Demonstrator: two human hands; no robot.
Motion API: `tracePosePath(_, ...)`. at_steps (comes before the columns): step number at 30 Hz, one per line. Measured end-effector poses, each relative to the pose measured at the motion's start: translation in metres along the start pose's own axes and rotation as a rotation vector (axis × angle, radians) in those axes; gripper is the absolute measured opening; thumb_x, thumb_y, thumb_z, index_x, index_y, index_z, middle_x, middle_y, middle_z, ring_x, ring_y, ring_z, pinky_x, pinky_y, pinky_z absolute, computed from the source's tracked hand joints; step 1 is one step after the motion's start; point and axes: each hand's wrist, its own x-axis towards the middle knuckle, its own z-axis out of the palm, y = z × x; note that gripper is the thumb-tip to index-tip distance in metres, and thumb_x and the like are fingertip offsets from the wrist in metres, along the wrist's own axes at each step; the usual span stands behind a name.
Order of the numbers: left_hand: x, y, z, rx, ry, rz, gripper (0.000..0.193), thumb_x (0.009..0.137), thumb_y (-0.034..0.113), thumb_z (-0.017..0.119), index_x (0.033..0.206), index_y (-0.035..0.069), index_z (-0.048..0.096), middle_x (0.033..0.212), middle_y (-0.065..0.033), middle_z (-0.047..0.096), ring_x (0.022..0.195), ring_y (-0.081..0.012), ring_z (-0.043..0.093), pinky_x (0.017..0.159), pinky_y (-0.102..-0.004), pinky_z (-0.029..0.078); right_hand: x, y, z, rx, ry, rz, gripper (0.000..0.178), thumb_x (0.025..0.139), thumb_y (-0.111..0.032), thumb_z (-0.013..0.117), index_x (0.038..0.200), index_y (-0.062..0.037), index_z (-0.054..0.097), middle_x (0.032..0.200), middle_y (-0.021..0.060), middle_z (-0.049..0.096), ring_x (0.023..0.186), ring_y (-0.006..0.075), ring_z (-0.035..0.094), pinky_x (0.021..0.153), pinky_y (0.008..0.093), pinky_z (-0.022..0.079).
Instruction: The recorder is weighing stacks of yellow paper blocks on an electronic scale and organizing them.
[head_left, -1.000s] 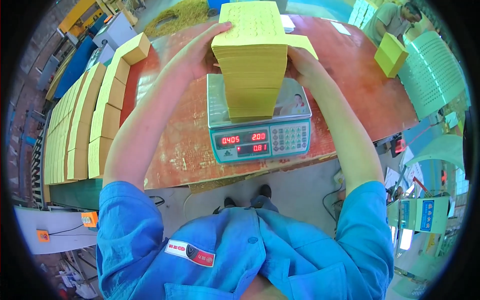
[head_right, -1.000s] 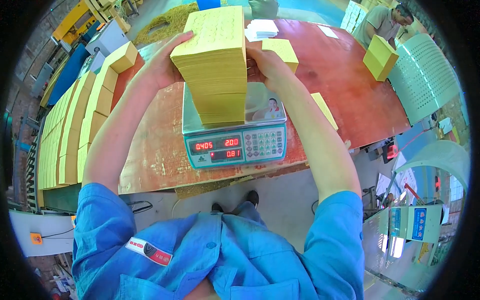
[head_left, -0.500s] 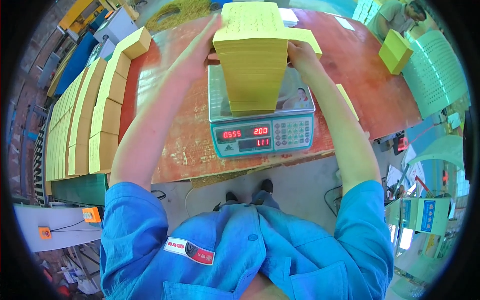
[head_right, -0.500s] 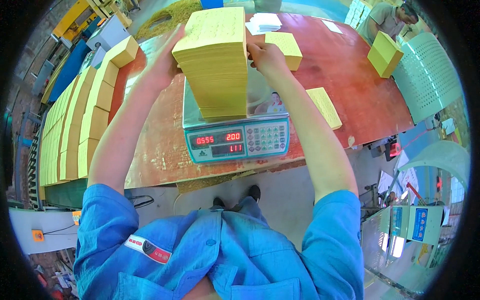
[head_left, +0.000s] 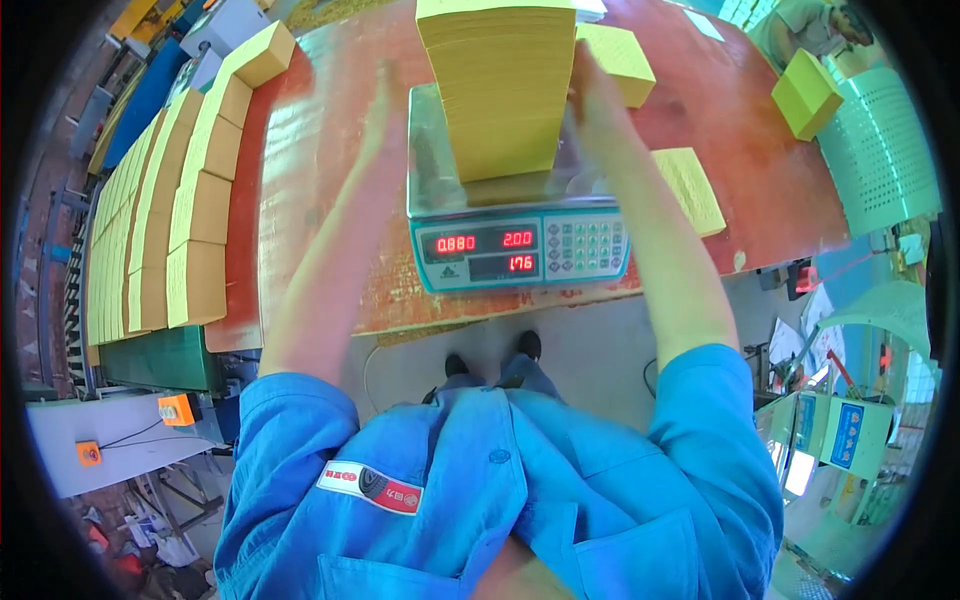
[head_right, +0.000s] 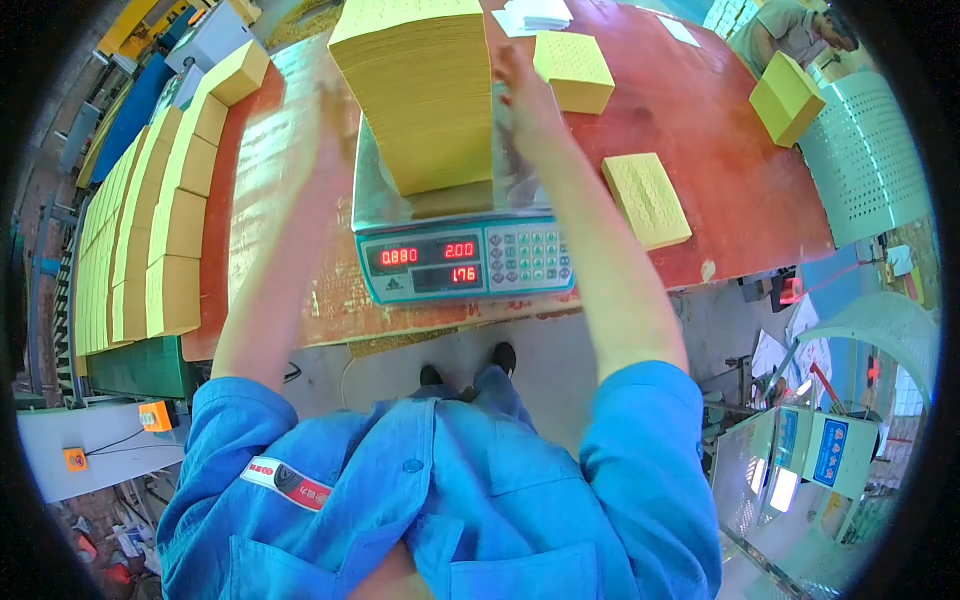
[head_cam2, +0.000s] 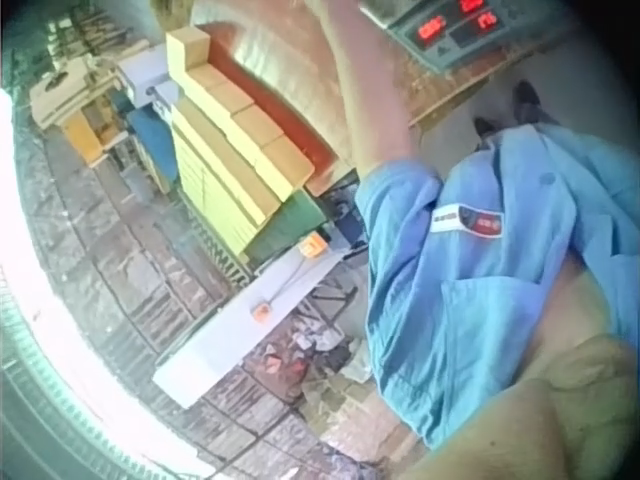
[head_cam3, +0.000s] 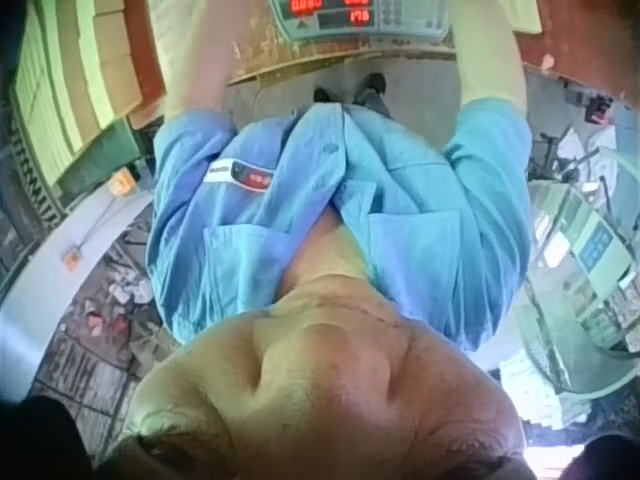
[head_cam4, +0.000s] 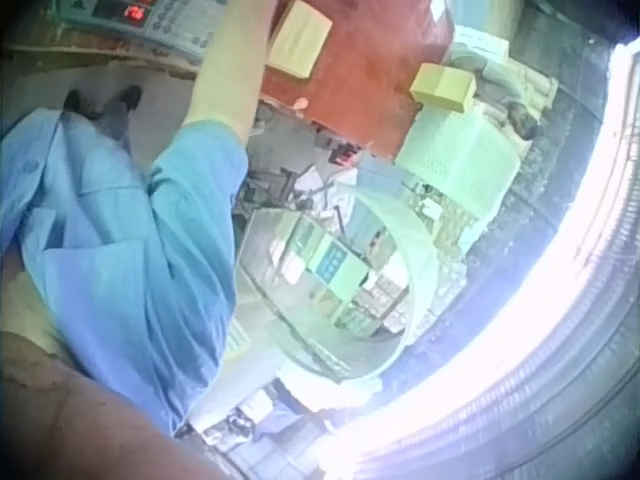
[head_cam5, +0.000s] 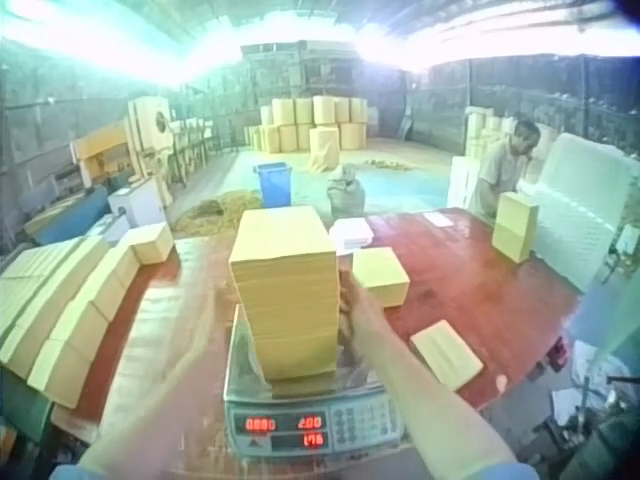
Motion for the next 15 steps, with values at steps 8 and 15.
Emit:
tracePosePath(8,-0.199,-0.055,-0.222,1.3,0.428,0.328,0.062,0.099,0.034,0.045,0.146,-0.002,0.029,0.152,-0.0246,0.026,0.143,-0.0358,0.021,0.116,-0.0406,0.017,-0.181,0.032,-0.212,-0.26,0.317,-0.255,0.03,0.098,-0.022,0.049,0.111,0.0017,0.06,0.097,0.0102,0.063,0.084,0.0185,0.062,0.079,0.0283,0.049)
tracePosePath(15,-0.298,-0.086,-0.238,1.587,0.419,0.219,0.056,0.098,0.027,0.046,0.144,-0.003,0.032,0.152,-0.0238,0.027,0.141,-0.0378,0.025,0.115,-0.0433,0.02,-0.339,0.155,-0.167,0.116,0.625,0.259,0.019,0.093,-0.013,0.053,0.103,0.0018,0.061,0.085,0.0109,0.064,0.074,0.0191,0.062,0.066,0.0285,0.048)
